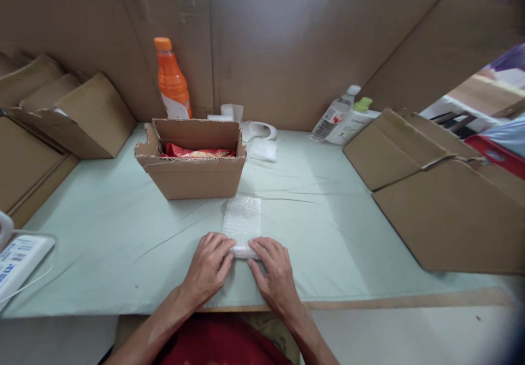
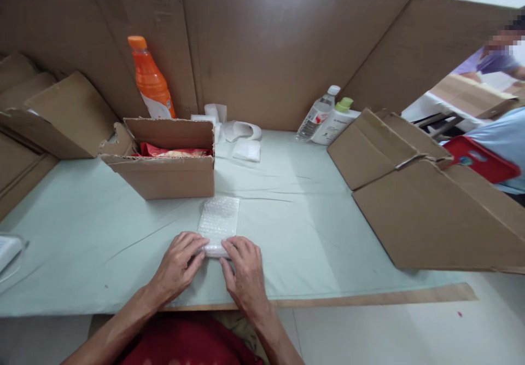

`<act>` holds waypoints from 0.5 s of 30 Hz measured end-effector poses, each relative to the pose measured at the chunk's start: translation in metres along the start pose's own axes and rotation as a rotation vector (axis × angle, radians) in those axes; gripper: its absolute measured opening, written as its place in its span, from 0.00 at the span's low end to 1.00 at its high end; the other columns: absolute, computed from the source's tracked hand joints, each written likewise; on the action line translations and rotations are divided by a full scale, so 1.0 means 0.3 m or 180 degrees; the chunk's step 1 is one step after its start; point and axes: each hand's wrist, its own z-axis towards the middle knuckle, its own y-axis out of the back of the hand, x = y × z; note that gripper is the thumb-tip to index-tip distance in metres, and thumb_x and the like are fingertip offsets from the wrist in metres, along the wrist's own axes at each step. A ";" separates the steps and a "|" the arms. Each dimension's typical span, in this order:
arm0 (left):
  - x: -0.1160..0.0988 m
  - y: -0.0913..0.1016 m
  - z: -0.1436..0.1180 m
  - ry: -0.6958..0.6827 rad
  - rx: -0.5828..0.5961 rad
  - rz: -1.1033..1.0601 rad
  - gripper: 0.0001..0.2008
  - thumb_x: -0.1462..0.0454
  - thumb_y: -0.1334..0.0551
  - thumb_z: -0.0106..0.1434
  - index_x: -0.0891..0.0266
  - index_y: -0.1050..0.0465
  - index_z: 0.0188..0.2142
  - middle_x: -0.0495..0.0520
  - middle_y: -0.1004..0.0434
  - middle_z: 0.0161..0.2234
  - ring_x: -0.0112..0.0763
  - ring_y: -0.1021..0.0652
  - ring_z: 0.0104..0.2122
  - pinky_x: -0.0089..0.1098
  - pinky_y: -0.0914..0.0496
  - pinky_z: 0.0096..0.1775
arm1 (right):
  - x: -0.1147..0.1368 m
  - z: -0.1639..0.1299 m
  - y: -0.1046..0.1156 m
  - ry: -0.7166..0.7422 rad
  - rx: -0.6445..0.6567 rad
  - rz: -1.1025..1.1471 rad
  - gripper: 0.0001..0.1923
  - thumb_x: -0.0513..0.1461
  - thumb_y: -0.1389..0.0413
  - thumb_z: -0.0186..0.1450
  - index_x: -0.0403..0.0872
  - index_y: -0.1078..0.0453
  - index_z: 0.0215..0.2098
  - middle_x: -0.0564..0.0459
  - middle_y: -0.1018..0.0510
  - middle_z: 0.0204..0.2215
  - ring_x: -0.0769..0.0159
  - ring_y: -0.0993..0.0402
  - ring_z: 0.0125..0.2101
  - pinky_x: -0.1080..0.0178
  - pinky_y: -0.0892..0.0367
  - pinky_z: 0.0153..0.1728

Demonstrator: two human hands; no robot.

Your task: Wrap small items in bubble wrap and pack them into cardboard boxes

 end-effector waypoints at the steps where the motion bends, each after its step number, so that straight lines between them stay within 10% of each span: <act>1: -0.003 0.001 -0.003 0.0005 0.0015 0.0000 0.12 0.70 0.43 0.67 0.61 0.27 0.48 0.56 0.24 0.42 0.39 0.26 0.43 0.41 0.29 0.46 | -0.002 -0.001 0.003 0.0005 0.0008 0.0038 0.14 0.34 0.47 0.69 0.49 0.32 0.52 0.47 0.23 0.45 0.55 0.30 0.47 0.53 0.33 0.45; 15: -0.026 -0.003 -0.047 0.0062 0.0006 0.0130 0.13 0.69 0.45 0.68 0.60 0.28 0.50 0.58 0.25 0.44 0.40 0.26 0.44 0.42 0.27 0.46 | -0.004 0.000 0.014 -0.0052 0.0113 0.0095 0.11 0.34 0.46 0.69 0.48 0.29 0.49 0.48 0.23 0.43 0.57 0.30 0.45 0.55 0.34 0.45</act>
